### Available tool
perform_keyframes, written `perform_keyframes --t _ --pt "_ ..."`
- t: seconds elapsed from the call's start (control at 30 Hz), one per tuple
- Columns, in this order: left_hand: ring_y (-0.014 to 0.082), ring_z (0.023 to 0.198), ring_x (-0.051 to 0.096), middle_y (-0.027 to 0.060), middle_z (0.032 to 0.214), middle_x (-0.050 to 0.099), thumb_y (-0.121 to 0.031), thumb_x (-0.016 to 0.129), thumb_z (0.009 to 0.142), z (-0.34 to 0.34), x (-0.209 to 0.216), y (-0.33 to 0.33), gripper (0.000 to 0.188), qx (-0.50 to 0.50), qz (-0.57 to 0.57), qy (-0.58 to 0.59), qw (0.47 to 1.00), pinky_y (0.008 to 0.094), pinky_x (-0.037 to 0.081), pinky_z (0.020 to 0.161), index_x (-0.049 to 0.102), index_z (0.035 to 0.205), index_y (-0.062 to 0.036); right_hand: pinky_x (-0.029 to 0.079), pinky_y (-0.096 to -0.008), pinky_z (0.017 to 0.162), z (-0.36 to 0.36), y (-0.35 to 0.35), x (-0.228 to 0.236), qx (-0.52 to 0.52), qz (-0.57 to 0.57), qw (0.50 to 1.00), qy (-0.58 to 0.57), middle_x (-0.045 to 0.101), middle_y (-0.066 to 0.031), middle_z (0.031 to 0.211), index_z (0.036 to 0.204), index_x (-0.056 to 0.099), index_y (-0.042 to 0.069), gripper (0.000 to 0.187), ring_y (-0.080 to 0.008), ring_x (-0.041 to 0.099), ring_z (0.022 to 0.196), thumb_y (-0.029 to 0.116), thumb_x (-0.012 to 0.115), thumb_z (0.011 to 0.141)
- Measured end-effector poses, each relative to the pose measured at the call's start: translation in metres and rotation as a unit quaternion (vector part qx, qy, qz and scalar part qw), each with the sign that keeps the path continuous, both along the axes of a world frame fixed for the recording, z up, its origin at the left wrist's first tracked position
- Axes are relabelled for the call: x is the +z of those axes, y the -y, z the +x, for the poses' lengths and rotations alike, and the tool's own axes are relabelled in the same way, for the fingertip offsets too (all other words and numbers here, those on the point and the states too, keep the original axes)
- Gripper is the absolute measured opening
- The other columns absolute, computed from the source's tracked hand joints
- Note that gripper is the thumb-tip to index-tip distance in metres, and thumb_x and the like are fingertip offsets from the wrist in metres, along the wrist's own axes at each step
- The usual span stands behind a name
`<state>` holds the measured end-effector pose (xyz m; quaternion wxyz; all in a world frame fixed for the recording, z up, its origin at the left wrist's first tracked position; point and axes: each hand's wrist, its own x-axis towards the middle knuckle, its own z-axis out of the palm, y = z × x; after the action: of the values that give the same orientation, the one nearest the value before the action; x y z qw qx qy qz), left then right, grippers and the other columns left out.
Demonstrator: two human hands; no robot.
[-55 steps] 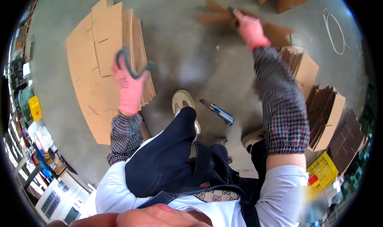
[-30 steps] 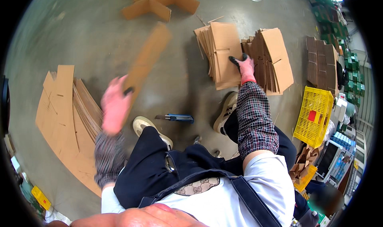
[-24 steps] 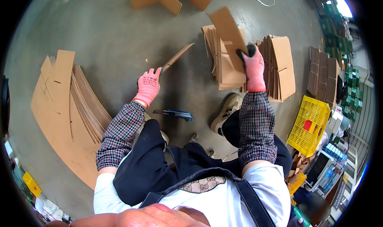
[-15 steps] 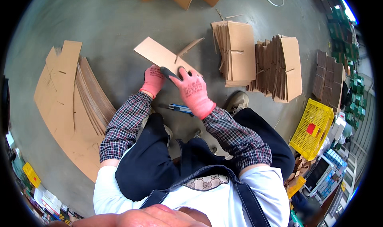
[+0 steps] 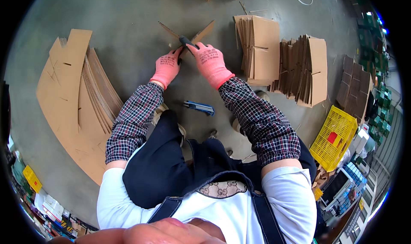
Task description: The person assembles cardboard dividers by hand, slotting precut cardboard sheets into each other on the floor.
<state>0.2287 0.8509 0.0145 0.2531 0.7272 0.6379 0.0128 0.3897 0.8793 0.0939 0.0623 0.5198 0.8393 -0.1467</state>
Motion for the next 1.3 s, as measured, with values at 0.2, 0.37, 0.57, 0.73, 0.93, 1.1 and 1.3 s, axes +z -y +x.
perform_keyframes --t 0.2,0.37,0.57,0.73,0.93,1.1,1.3 --pt "0.0287 0.085 0.062 0.0099 0.106 0.058 -0.016 0.059 0.079 0.009 0.001 0.005 0.05 -0.034 0.026 0.004 0.999 0.039 0.051 0.073 0.045 0.126 -0.0202 0.05 -0.0363 0.079 0.012 0.009 -0.062 -0.051 -0.015 0.999 0.004 0.057 -0.0063 0.106 0.129 0.045 0.021 0.052 -0.0257 0.059 0.093 0.006 0.05 0.079" --pt "0.031 0.091 0.059 0.0115 0.11 0.057 -0.025 0.062 0.078 0.004 0.007 0.003 0.057 0.025 -0.003 0.053 0.998 0.0391 0.048 0.08 0.041 0.129 -0.0138 0.048 -0.0383 0.082 0.012 -0.003 -0.056 -0.05 -0.081 0.995 -0.038 0.055 -0.0141 0.107 0.132 0.04 0.017 0.051 -0.0302 0.057 0.096 0.017 0.054 0.082" --pt "0.0296 0.113 0.046 0.0118 0.126 0.043 -0.041 0.074 0.066 -0.044 0.041 0.071 0.082 0.134 -0.004 -0.091 0.987 0.045 0.04 0.089 0.035 0.133 -0.0127 0.034 -0.0508 0.096 0.166 -0.045 0.004 -0.435 0.158 0.885 0.05 0.041 -0.0199 0.131 0.136 0.03 0.005 0.093 -0.0334 0.044 0.117 0.053 0.07 0.067" --pt "0.0255 0.096 0.057 0.009 0.108 0.056 -0.022 0.065 0.074 -0.043 0.008 0.079 0.051 0.072 0.013 -0.004 0.997 0.0363 0.047 0.08 0.049 0.122 -0.018 0.044 -0.04 0.087 0.286 -0.055 -0.051 -0.527 -0.116 0.84 -0.049 0.051 -0.0197 0.12 0.117 0.053 -0.002 0.086 -0.0315 0.054 0.107 0.056 0.076 0.057" --pt "0.0272 0.089 0.061 0.0108 0.107 0.058 -0.019 0.057 0.079 -0.033 0.013 0.05 0.05 0.042 -0.059 -0.055 0.996 0.0367 0.05 0.074 0.045 0.127 -0.0231 0.046 -0.038 0.082 0.228 -0.053 0.028 -0.336 0.199 0.919 -0.049 0.064 -0.0145 0.1 0.11 0.061 0.011 0.047 -0.0314 0.059 0.096 0.04 0.069 0.074" --pt "0.0273 0.089 0.061 0.0105 0.106 0.058 -0.019 0.057 0.079 -0.025 0.011 0.052 0.047 0.058 -0.039 -0.04 0.997 0.0368 0.05 0.075 0.046 0.125 -0.022 0.047 -0.0335 0.077 0.262 -0.071 0.037 -0.434 0.174 0.881 -0.072 0.066 -0.0121 0.098 0.107 0.063 0.008 0.036 -0.0251 0.063 0.089 0.033 0.063 0.081" --pt "0.0272 0.09 0.061 0.0097 0.107 0.058 -0.018 0.058 0.077 -0.024 0.007 0.049 0.047 0.065 -0.026 -0.021 0.997 0.0381 0.049 0.075 0.046 0.123 -0.0202 0.045 -0.028 0.071 0.327 -0.068 0.02 -0.418 0.003 0.851 -0.319 0.065 -0.0057 0.091 0.106 0.061 -0.003 0.04 -0.0124 0.057 0.08 0.027 0.066 0.08"
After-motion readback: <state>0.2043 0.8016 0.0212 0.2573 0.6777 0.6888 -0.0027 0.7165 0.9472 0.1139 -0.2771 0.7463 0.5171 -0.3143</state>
